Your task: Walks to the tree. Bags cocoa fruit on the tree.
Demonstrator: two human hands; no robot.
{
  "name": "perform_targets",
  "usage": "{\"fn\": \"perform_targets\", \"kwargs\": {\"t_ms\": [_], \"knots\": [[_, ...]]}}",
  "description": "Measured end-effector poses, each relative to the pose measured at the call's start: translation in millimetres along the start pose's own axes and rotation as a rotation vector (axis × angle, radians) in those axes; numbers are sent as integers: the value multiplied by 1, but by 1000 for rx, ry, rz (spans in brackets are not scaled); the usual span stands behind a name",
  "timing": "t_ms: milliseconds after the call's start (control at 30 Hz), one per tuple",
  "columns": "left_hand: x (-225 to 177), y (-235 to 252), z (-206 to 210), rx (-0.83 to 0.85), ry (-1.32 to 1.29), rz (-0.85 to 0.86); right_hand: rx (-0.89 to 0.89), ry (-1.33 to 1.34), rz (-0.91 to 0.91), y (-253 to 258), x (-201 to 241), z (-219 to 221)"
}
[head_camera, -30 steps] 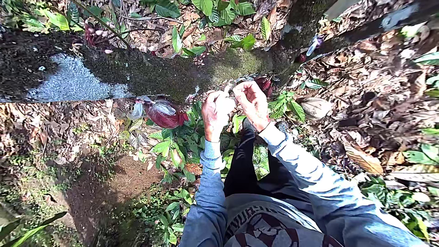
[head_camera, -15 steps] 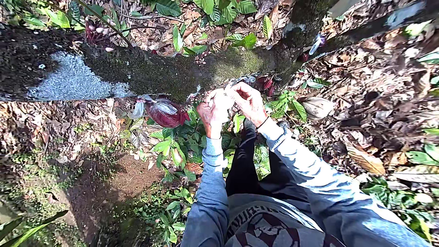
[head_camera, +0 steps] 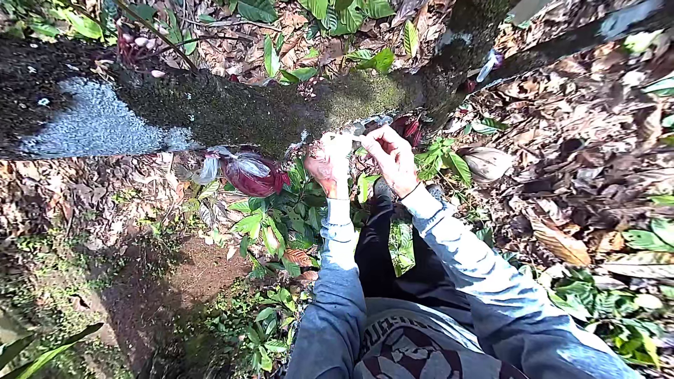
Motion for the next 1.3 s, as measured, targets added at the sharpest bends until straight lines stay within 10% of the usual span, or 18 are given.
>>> {"fn": "perform_targets", "kwargs": {"t_ms": [633,967,1300], "knots": [[21,-2,21,409,-730,-203,64,389,-9,21,3,23],[26,15,28,200,-642,-286,86,208,-97,48,14,8],[12,-1,14,280,-545,87,73,123,-159,28,21,15]]}}
Point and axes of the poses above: each hand's wrist, its own y-axis towards the middle knuckle, its own z-axis out of the palm, x = y × z, the point moved 9 cm from there along y, towards the middle knuckle, and after that the axes turned 7 degrees about y, right-handed, at the moved point
